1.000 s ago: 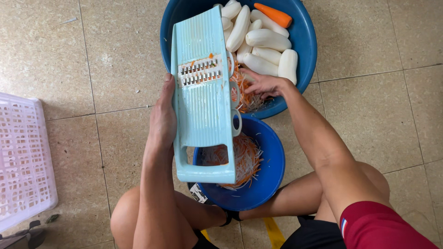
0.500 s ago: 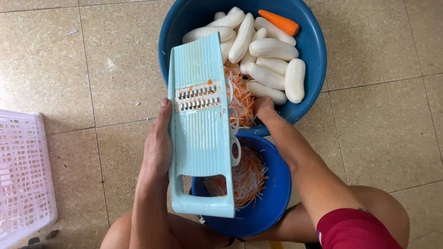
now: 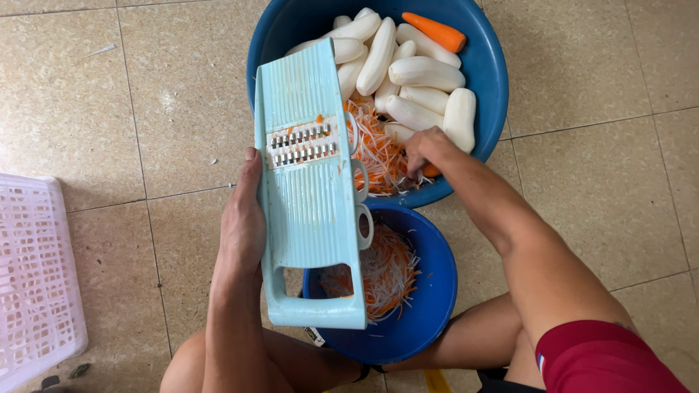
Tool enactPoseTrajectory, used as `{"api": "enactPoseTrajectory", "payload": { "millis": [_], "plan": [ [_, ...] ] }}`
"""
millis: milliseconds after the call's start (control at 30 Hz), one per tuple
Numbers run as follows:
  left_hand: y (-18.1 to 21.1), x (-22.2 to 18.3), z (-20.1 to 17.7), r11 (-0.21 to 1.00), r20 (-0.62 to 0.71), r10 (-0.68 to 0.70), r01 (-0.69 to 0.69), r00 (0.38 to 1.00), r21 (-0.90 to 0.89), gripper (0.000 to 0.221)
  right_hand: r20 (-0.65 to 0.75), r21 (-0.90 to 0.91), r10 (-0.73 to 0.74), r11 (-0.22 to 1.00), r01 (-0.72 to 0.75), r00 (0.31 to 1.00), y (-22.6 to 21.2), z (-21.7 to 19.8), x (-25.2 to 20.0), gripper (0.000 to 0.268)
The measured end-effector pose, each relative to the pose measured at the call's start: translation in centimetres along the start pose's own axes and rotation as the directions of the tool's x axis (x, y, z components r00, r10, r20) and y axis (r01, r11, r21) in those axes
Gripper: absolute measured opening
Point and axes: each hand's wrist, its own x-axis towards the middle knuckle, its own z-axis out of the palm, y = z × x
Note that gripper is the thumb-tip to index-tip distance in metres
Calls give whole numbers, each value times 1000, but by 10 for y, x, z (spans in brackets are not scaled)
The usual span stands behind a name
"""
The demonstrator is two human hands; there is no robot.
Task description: The person shreds radishes and carrots using a hand grater over a blue bucket while sitting on the floor.
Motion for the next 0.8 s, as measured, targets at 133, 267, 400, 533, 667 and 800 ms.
{"api": "enactPoseTrajectory", "payload": {
  "millis": [133,267,400,533,667,800],
  "plan": [
    [0,-3,3,997,-3,55,-55,998,48,86,-115,205,27,979,-3,993,42,-26,-39,69],
    [-2,-3,6,999,-3,18,-18,1000,30,87,-123,511,32,859,36,992,83,-44,-60,64],
    [-5,-2,4,998,29,60,-59,998,-18,88,-303,777,62,593,209,951,116,-44,-79,50],
    [-4,-2,7,999,4,33,-33,999,18,86,-390,920,261,63,388,883,123,-32,-69,48],
    [-3,0,9,1000,16,20,-20,1000,-10,87,-308,848,443,-273,454,842,129,-35,-23,34],
    [-4,1,10,999,26,29,-28,999,-19,85,-416,775,636,-126,619,650,139,-33,19,23]
  ]
}}
